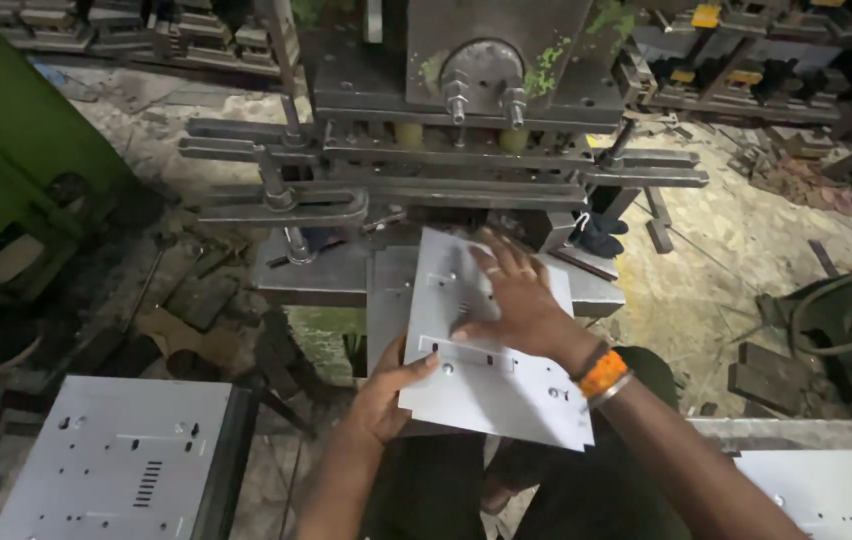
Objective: The recorder is using an industrial stamping press to process metal plates.
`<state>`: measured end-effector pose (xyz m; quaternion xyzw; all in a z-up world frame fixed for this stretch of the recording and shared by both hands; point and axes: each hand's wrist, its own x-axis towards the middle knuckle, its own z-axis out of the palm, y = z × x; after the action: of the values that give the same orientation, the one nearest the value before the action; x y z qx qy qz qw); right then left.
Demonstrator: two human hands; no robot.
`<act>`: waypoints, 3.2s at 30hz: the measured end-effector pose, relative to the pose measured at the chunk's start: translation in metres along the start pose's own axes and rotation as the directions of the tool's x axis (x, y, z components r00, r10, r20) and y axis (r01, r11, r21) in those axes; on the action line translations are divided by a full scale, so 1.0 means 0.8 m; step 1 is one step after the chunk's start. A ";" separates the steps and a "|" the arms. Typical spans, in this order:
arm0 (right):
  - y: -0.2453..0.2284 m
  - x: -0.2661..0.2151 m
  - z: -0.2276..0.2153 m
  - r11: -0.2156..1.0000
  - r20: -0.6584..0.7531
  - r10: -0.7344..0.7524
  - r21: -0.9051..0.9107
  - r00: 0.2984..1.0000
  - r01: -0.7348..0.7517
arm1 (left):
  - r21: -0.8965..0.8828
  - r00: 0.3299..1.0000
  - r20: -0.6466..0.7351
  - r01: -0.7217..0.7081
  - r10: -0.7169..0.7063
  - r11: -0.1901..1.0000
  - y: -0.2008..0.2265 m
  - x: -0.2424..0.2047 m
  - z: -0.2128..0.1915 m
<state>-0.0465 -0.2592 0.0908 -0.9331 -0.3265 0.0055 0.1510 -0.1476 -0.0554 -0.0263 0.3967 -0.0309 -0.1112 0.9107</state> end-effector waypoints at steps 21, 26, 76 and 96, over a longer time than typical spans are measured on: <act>0.119 0.015 0.013 0.254 0.021 0.593 0.944 0.805 -0.212 | -0.154 0.968 -0.105 -0.241 0.226 0.958 0.077 0.097 -0.005; 0.101 0.017 0.013 0.268 -0.003 0.602 0.943 0.799 -0.199 | -0.229 0.964 -0.185 -0.232 0.192 0.945 0.079 0.093 -0.007; -0.193 0.009 0.175 0.726 -0.047 0.038 0.688 0.998 0.004 | 0.897 0.258 -0.390 0.323 0.884 0.302 0.179 -0.147 -0.263; -0.298 0.007 0.446 -0.279 0.639 -0.025 0.734 0.769 -0.619 | 0.642 0.362 -0.360 0.765 0.860 -0.053 0.099 -0.199 -0.303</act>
<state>-0.2263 0.0203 -0.1814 -0.4948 0.0359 0.4886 0.7177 -0.2535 0.2061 -0.1290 0.8769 0.3948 0.2555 0.0991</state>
